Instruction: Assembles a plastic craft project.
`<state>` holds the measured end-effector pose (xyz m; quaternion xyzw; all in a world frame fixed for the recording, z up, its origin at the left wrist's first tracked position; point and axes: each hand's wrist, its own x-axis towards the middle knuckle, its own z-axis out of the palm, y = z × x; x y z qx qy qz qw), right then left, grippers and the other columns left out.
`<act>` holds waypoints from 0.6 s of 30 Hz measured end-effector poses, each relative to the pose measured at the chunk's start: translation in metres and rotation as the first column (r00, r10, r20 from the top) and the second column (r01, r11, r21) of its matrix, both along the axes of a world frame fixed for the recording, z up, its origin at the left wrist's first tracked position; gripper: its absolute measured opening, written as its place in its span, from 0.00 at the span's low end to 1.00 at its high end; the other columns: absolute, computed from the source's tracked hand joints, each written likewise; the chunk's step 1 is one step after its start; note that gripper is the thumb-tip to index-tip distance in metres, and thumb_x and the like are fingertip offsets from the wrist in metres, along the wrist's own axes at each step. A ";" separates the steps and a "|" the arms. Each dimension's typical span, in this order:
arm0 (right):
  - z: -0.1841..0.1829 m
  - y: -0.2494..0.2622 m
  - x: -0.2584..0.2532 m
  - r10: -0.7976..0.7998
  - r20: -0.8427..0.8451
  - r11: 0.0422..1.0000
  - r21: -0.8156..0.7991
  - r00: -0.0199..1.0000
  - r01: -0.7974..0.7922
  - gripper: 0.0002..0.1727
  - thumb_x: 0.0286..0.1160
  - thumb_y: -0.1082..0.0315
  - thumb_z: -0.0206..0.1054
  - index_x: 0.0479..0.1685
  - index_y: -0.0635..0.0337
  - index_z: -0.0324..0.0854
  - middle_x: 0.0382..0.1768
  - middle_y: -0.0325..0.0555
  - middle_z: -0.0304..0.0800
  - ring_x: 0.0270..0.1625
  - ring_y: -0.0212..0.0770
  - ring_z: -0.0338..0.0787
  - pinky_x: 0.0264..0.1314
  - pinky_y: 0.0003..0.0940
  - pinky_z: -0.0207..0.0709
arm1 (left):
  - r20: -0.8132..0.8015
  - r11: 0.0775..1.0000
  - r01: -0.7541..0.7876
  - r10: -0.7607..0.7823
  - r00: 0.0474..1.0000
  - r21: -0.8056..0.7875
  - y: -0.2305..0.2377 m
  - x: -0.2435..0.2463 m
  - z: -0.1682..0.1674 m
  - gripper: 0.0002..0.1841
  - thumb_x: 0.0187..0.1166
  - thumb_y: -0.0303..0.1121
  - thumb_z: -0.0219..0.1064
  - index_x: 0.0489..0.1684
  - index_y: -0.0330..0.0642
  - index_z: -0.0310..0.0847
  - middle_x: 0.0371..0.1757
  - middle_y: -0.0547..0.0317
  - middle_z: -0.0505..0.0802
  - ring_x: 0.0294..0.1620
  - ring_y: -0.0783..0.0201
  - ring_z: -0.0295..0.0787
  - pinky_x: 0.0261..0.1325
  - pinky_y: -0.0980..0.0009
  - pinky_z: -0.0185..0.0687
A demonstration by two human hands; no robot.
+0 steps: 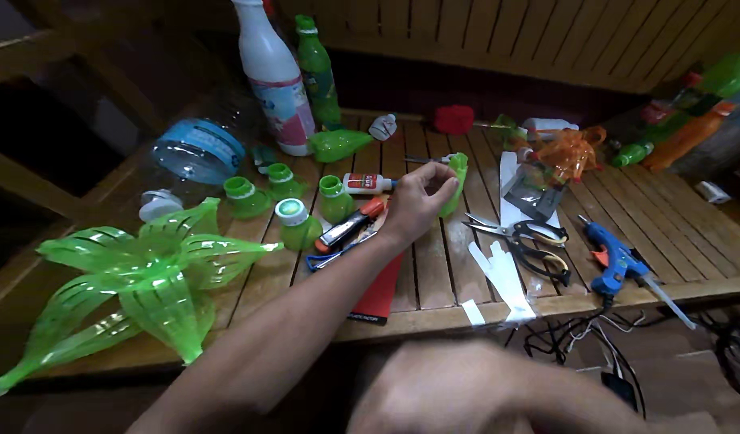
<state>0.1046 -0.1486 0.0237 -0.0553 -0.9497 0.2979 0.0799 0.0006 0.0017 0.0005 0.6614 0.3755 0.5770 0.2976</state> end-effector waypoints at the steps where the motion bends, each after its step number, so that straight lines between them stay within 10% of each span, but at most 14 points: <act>1: 0.013 0.031 0.021 -0.118 -0.321 0.992 -0.001 0.940 0.124 0.16 0.77 0.61 0.70 0.28 0.65 0.88 0.25 0.45 0.88 0.30 0.33 0.88 0.33 0.29 0.80 | -0.004 1.000 0.001 -0.001 1.000 -0.005 -0.002 0.000 0.001 0.07 0.83 0.30 0.67 0.48 0.36 0.85 0.41 0.61 0.92 0.40 0.78 0.89 0.47 0.80 0.86; 3: 0.034 0.088 0.053 -0.412 -0.620 0.852 -0.003 0.667 0.524 0.10 0.79 0.73 0.64 0.36 0.74 0.85 0.29 0.45 0.86 0.30 0.24 0.82 0.35 0.18 0.76 | -0.011 1.000 0.007 -0.007 1.000 -0.007 -0.002 -0.001 0.002 0.08 0.82 0.30 0.66 0.49 0.35 0.85 0.40 0.61 0.92 0.39 0.80 0.88 0.47 0.81 0.84; 6: 0.035 0.152 0.083 -0.669 -0.608 0.604 -0.111 0.427 0.789 0.15 0.85 0.67 0.58 0.61 0.69 0.75 0.44 0.41 0.83 0.36 0.21 0.80 0.38 0.19 0.77 | -0.019 1.000 0.013 -0.013 1.000 0.013 0.003 0.000 0.000 0.08 0.83 0.28 0.66 0.50 0.33 0.84 0.42 0.58 0.92 0.41 0.77 0.89 0.50 0.78 0.86; 18: -0.011 0.171 0.081 -0.659 -0.561 0.745 -0.397 0.501 0.535 0.10 0.75 0.74 0.70 0.52 0.67 0.83 0.48 0.38 0.85 0.40 0.18 0.84 0.43 0.15 0.82 | -0.016 0.998 0.067 -0.067 0.998 0.022 -0.002 0.005 0.001 0.06 0.82 0.25 0.66 0.49 0.33 0.83 0.40 0.62 0.92 0.40 0.79 0.89 0.49 0.81 0.86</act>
